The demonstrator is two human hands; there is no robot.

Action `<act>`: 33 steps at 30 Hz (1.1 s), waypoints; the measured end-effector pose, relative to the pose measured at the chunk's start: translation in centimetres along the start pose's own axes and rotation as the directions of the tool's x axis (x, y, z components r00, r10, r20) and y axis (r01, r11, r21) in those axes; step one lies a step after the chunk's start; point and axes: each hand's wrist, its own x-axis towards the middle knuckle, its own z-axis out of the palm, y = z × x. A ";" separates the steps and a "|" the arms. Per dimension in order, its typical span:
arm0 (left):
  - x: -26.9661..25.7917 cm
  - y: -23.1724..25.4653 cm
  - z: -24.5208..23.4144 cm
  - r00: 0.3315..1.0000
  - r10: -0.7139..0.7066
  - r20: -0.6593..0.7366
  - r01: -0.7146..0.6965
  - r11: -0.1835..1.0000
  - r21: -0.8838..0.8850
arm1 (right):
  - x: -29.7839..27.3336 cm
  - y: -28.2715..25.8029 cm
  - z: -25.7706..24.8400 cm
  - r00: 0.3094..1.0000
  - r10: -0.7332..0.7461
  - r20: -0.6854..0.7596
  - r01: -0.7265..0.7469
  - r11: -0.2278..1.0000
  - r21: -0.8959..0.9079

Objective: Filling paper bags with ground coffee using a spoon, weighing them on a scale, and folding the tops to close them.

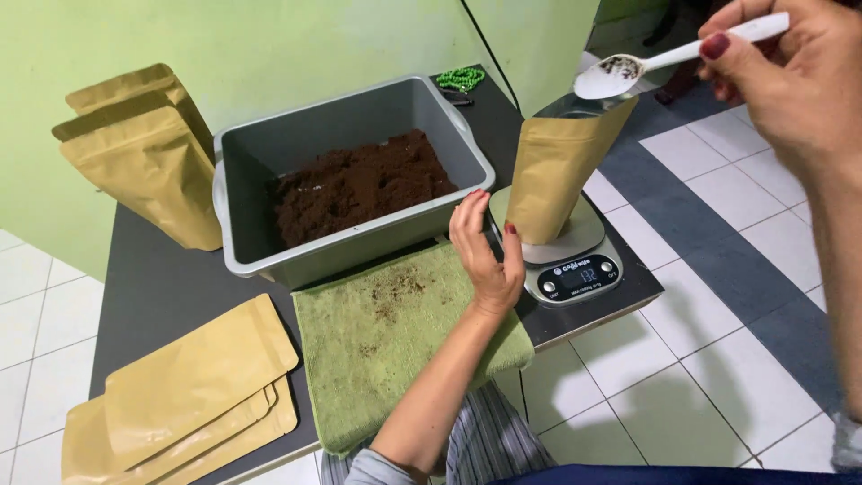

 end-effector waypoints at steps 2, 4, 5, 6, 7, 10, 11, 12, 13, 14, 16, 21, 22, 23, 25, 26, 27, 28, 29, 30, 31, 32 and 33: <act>-0.7 -0.9 0.2 0.999 -0.002 0.043 0.000 0.999 0.039 | 0.5 -0.2 0.0 0.998 -0.024 0.061 0.027 0.998 -0.054; -1.1 -1.5 0.4 0.996 0.000 0.085 -0.006 0.997 0.076 | 1.1 -0.8 0.3 0.992 -0.048 0.119 0.061 0.993 -0.105; -1.3 -1.6 0.4 0.994 -0.020 0.108 0.011 0.996 0.086 | 1.4 -1.2 0.7 0.988 -0.063 0.143 0.078 0.992 -0.101; -1.5 -1.7 0.5 0.990 -0.041 0.132 0.028 0.995 0.096 | 1.7 -1.6 1.1 0.983 -0.078 0.167 0.095 0.991 -0.097; -1.4 -1.5 0.4 0.990 -0.041 0.133 0.028 0.995 0.095 | 2.3 -1.8 1.5 0.983 -0.077 0.166 0.094 0.991 -0.097; -1.2 -1.1 0.1 0.982 -0.077 0.173 0.063 0.994 0.089 | 3.2 -2.4 2.3 0.953 -0.051 0.298 0.117 0.970 -0.211; -1.2 -1.2 0.2 0.980 -0.089 0.179 0.072 0.992 0.102 | 3.3 -2.7 2.7 0.955 -0.022 0.296 0.130 0.928 -0.348; -1.3 -1.2 0.2 0.977 -0.103 0.186 0.082 0.990 0.114 | 3.4 -2.9 3.1 0.956 0.007 0.292 0.140 0.867 -0.478; -1.4 -1.3 0.3 0.976 -0.106 0.191 0.086 0.990 0.113 | 3.5 -2.8 3.3 0.956 0.014 0.292 0.134 0.867 -0.480; -1.6 -1.4 0.3 0.973 -0.116 0.200 0.092 0.988 0.124 | 3.6 -2.5 3.5 0.951 -0.001 0.310 0.164 0.850 -0.501; -1.8 -1.6 0.4 0.969 -0.129 0.213 0.101 0.985 0.137 | 3.9 -2.3 4.0 0.944 -0.011 0.329 0.191 0.833 -0.519; -2.0 -1.7 0.6 0.965 -0.121 0.232 0.087 0.985 0.152 | 4.5 -0.3 4.4 0.929 0.045 0.368 0.212 0.750 -0.626; -2.1 -1.8 0.7 0.963 -0.125 0.238 0.090 0.984 0.152 | 4.8 0.1 4.6 0.928 0.052 0.368 0.207 0.752 -0.626; -2.1 -1.8 0.7 0.963 -0.122 0.242 0.087 0.985 0.151 | 5.1 0.5 4.9 0.914 0.105 0.391 0.197 0.728 -0.657; -2.2 -1.9 0.7 0.960 -0.121 0.251 0.085 0.985 0.149 | 5.3 0.4 5.3 0.898 0.165 0.408 0.184 0.703 -0.687; -2.3 -1.9 0.8 0.960 -0.123 0.251 0.086 0.984 0.153 | 5.4 -0.2 5.6 0.882 0.226 0.414 0.127 0.732 -0.670; -2.3 -2.0 0.8 0.960 -0.125 0.251 0.087 0.984 0.157 | 5.4 -0.8 5.9 0.861 0.286 0.421 0.067 0.756 -0.651; -2.4 -2.1 0.9 0.959 -0.127 0.253 0.089 0.983 0.158 | 5.7 -0.7 6.1 0.860 0.288 0.422 0.065 0.757 -0.650; -2.5 -2.2 1.0 0.959 -0.121 0.257 0.083 0.984 0.155 | 5.9 -0.7 6.3 0.837 0.349 0.421 0.027 0.742 -0.670; -2.7 -2.3 1.0 0.959 -0.115 0.259 0.077 0.985 0.153 | 6.1 -0.6 6.6 0.811 0.408 0.419 -0.009 0.725 -0.689; -2.7 -2.3 1.0 0.958 -0.117 0.260 0.079 0.985 0.155 | 6.4 -0.3 6.6 0.810 0.410 0.420 -0.009 0.725 -0.689; -2.6 -2.3 1.0 0.956 -0.120 0.266 0.081 0.985 0.152 | 6.7 0.1 6.7 0.792 0.422 0.441 -0.024 0.744 -0.668; -2.6 -2.3 1.0 0.954 -0.123 0.273 0.084 0.985 0.149 | 7.0 0.5 6.8 0.774 0.432 0.462 -0.040 0.762 -0.646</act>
